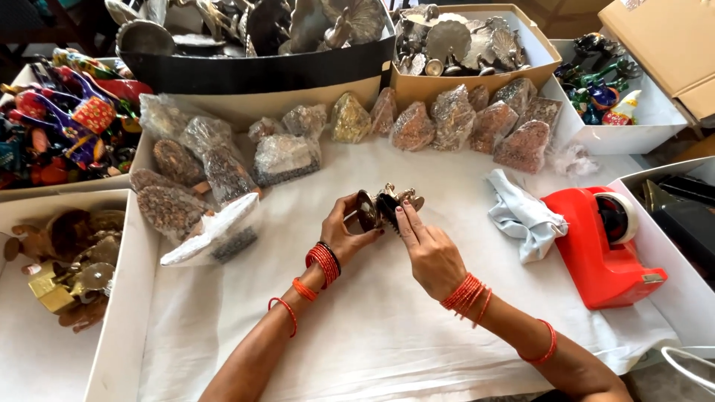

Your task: The person packs a white powder into small sachets by hand and then cleans a small brass figurine using a black brush.

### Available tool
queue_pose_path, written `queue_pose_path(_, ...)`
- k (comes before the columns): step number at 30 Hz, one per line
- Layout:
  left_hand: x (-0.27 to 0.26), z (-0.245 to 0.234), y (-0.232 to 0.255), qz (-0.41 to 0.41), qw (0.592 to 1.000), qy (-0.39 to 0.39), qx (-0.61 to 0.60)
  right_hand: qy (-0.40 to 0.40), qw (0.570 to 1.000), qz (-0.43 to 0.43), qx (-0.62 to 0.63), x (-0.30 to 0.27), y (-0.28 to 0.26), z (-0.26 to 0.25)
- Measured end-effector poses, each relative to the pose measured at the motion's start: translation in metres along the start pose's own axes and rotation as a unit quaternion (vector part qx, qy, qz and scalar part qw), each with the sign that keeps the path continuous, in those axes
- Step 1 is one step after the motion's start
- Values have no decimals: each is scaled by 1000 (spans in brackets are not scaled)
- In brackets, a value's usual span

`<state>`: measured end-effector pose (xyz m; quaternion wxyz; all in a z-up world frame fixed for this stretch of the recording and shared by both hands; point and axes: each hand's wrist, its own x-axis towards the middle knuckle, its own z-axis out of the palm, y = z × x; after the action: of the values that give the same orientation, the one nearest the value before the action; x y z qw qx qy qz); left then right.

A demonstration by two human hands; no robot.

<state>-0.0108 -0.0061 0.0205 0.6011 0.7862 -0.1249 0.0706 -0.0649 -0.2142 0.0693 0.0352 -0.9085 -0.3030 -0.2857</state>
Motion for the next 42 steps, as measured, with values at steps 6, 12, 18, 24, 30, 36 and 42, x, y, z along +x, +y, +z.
queue_pose_path(6, -2, 0, 3, 4, 1000, -14, 14, -76, 995, 55, 12, 38, 14, 18)
queue_pose_path(12, -1, 3, -1, 9, 1000, 1, 15, -111, 993, 46, 17, 78, 33, 47)
queue_pose_path(18, 0, 2, 6, -28, 1000, 9, -7, -63, 996, 53, 36, 14, 17, 10)
queue_pose_path(24, -2, -1, 6, -18, 1000, -11, -21, -18, 999, 40, 26, 16, 22, 14)
queue_pose_path(30, -3, 2, 3, 7, 1000, -9, 11, -106, 992, 61, 18, 75, 31, 51)
queue_pose_path(36, -1, 1, 10, -31, 999, 9, 2, -53, 995, 64, 58, 36, 22, 23)
queue_pose_path(42, -1, 0, 13, -49, 998, 3, 38, -41, 999, 22, 23, 3, 19, 10)
